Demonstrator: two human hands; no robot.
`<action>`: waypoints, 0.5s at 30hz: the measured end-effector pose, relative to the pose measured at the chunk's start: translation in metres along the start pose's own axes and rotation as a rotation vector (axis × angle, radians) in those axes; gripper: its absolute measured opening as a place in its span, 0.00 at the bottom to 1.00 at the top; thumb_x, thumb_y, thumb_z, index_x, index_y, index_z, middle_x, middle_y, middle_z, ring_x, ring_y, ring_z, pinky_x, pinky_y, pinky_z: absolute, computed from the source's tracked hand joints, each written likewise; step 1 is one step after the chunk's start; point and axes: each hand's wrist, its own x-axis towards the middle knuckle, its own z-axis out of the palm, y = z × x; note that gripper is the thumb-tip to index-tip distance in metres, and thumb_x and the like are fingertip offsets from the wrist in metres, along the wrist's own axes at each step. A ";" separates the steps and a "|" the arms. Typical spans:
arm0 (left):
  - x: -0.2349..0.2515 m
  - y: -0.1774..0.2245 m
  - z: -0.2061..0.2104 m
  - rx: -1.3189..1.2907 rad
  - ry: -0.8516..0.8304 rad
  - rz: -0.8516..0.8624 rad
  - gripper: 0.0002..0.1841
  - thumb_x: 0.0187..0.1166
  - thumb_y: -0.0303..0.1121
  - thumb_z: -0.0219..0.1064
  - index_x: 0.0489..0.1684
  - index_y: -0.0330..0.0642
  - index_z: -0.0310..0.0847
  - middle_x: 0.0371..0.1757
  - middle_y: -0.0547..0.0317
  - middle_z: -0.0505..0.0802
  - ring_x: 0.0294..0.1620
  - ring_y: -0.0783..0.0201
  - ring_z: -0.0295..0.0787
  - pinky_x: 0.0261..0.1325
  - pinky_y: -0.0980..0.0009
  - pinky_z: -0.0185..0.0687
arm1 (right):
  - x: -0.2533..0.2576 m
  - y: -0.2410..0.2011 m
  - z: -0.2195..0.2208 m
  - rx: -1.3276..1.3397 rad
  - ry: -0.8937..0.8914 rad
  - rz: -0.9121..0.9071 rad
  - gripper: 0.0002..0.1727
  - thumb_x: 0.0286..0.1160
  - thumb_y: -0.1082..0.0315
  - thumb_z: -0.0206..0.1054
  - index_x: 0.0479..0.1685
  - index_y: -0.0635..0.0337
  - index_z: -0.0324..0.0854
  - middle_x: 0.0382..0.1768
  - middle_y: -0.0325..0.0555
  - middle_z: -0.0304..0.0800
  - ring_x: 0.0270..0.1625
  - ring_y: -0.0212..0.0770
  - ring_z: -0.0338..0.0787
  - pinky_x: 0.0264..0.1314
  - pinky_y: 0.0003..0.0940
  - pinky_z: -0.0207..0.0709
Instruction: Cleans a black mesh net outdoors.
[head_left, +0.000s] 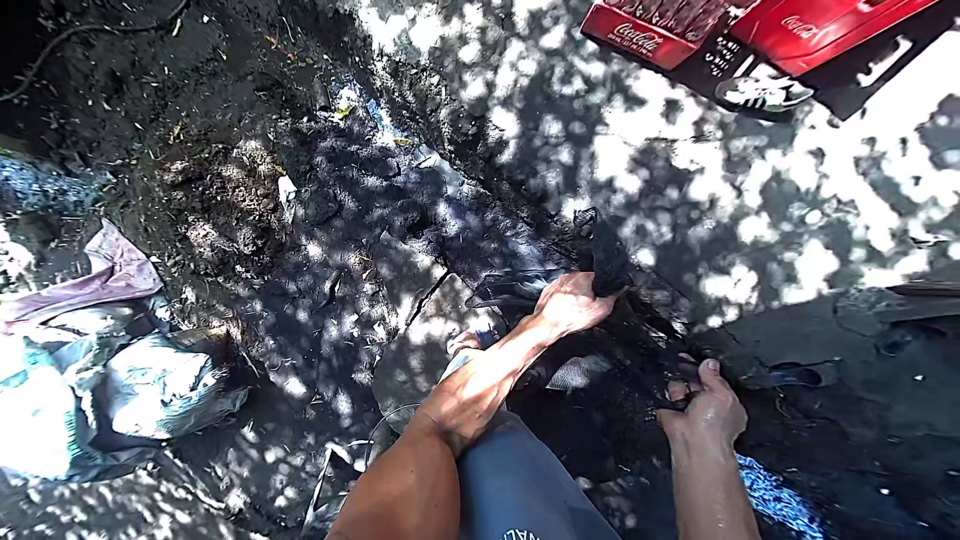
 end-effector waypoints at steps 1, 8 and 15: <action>0.000 0.001 0.000 0.000 -0.006 0.003 0.20 0.84 0.48 0.65 0.49 0.39 0.91 0.47 0.47 0.96 0.55 0.51 0.93 0.61 0.47 0.85 | 0.000 0.000 -0.001 0.000 0.001 0.003 0.13 0.92 0.54 0.57 0.50 0.50 0.83 0.30 0.29 0.88 0.14 0.23 0.68 0.14 0.18 0.62; 0.005 -0.005 0.008 0.027 -0.037 -0.025 0.21 0.86 0.49 0.63 0.52 0.39 0.90 0.50 0.46 0.96 0.57 0.50 0.93 0.64 0.46 0.85 | 0.000 0.006 -0.011 -0.002 0.029 0.019 0.14 0.91 0.54 0.58 0.50 0.51 0.85 0.29 0.30 0.87 0.13 0.24 0.68 0.14 0.18 0.63; 0.008 -0.011 0.010 0.048 -0.012 -0.083 0.22 0.85 0.51 0.63 0.53 0.39 0.89 0.49 0.45 0.95 0.56 0.49 0.93 0.62 0.46 0.85 | -0.003 0.007 -0.009 -0.002 0.054 0.038 0.13 0.92 0.55 0.58 0.51 0.51 0.85 0.32 0.30 0.89 0.13 0.23 0.67 0.13 0.18 0.60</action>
